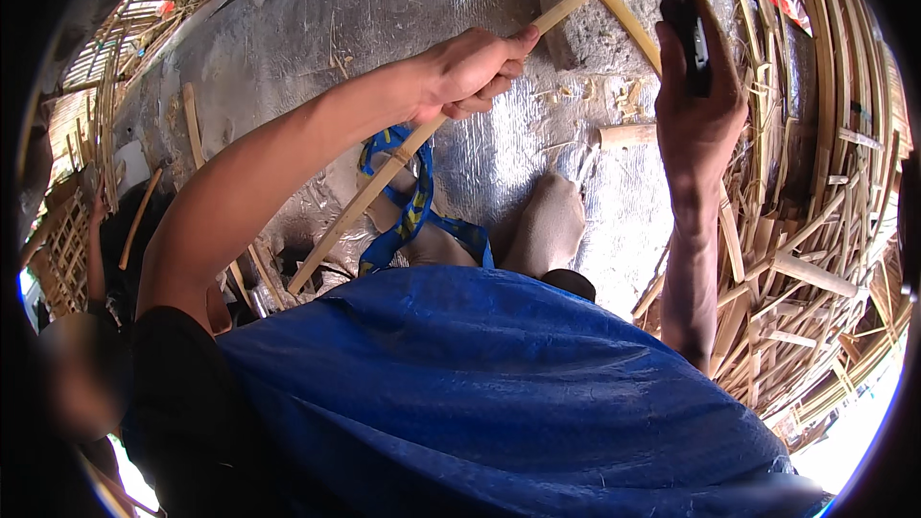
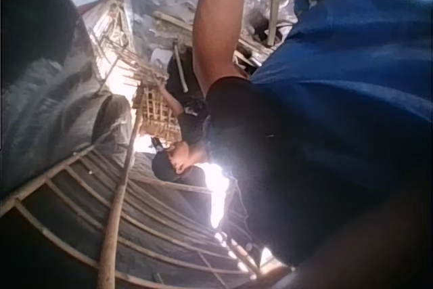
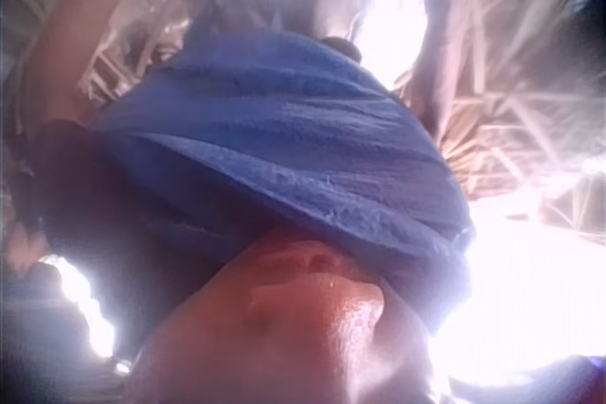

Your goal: The person trims a wood strip with a knife, then uses a hammer to nail wood strips together while sitting on the floor.

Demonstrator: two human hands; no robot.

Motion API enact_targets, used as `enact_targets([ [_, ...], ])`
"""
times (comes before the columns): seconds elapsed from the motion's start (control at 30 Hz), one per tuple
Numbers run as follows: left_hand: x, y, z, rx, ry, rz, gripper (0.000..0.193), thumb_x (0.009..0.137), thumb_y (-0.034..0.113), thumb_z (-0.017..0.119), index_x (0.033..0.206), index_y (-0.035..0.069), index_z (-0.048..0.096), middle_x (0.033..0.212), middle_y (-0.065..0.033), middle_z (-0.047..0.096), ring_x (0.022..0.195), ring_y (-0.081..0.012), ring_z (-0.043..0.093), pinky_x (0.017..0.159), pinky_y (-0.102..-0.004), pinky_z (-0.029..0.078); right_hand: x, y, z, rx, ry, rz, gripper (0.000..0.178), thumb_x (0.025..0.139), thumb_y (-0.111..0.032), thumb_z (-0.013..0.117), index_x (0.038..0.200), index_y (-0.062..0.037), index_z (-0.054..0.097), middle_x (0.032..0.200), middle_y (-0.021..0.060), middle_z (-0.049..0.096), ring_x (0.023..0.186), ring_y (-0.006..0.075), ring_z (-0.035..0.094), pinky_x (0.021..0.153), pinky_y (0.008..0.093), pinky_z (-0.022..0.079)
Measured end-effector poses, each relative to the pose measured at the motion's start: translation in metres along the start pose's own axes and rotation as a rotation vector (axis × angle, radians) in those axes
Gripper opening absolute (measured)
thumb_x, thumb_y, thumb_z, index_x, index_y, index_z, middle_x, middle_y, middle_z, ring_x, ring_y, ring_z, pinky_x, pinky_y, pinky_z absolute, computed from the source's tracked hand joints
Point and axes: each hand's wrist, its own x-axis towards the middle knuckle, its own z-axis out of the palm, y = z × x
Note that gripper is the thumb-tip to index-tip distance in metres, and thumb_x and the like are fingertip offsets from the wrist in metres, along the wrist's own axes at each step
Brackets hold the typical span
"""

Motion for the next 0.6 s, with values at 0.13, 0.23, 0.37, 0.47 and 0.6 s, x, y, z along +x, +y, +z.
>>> enact_targets([
  [0.13, 0.001, -0.006, -0.002, -0.016, -0.001, -0.019, 0.057, 0.101, 0.063, 0.032, 0.062, 0.021, 0.026, 0.052, 0.0094, 0.022, 0.039, -0.0039, 0.013, 0.036, -0.0252, 0.01, -0.003, 0.007, 0.022, 0.018, 0.174, -0.171, 0.047, 0.094, -0.017, 0.065, 0.139, -0.0076, 0.053, 0.106, 0.0172, 0.072, 0.084, 0.0238, 0.074, 0.069, 0.0325, 0.06],
  [0.23, 0.004, -0.001, 0.0, -0.021, -0.003, -0.064, 0.057, 0.101, 0.062, 0.032, 0.062, 0.021, 0.026, 0.052, 0.0096, 0.021, 0.039, -0.0042, 0.013, 0.036, -0.0254, 0.01, -0.005, 0.009, 0.012, -0.081, -0.094, -0.044, 0.044, 0.096, -0.023, 0.063, 0.136, -0.0073, 0.055, 0.106, 0.0158, 0.072, 0.078, 0.0226, 0.074, 0.06, 0.0305, 0.06],
  [0.37, -0.001, 0.001, -0.004, 0.01, -0.013, -0.014, 0.052, 0.103, 0.056, 0.033, 0.067, 0.019, 0.033, 0.049, 0.0074, 0.024, 0.038, -0.0052, 0.015, 0.037, -0.0268, 0.013, 0.01, -0.013, -0.006, -0.002, 0.223, -0.085, 0.045, 0.097, -0.019, 0.063, 0.138, -0.0044, 0.052, 0.103, 0.0155, 0.073, 0.078, 0.0188, 0.072, 0.065, 0.0317, 0.06],
  [0.47, 0.001, 0.005, -0.002, -0.001, -0.004, -0.026, 0.052, 0.103, 0.056, 0.033, 0.066, 0.019, 0.033, 0.049, 0.0074, 0.024, 0.038, -0.0056, 0.016, 0.037, -0.0265, 0.013, 0.0, -0.009, 0.008, -0.039, 0.056, 0.06, 0.044, 0.098, -0.02, 0.06, 0.139, -0.0054, 0.052, 0.105, 0.017, 0.072, 0.084, 0.0247, 0.073, 0.069, 0.0341, 0.06],
  [0.6, 0.0, 0.005, -0.002, 0.033, 0.017, -0.031, 0.055, 0.102, 0.059, 0.032, 0.063, 0.021, 0.028, 0.05, 0.0088, 0.022, 0.038, -0.0049, 0.014, 0.037, -0.0263, 0.011, -0.001, 0.003, 0.006, 0.032, 0.043, 0.025, 0.044, 0.098, -0.024, 0.059, 0.138, -0.0072, 0.053, 0.098, 0.014, 0.074, 0.07, 0.0163, 0.071, 0.055, 0.0266, 0.057],
])
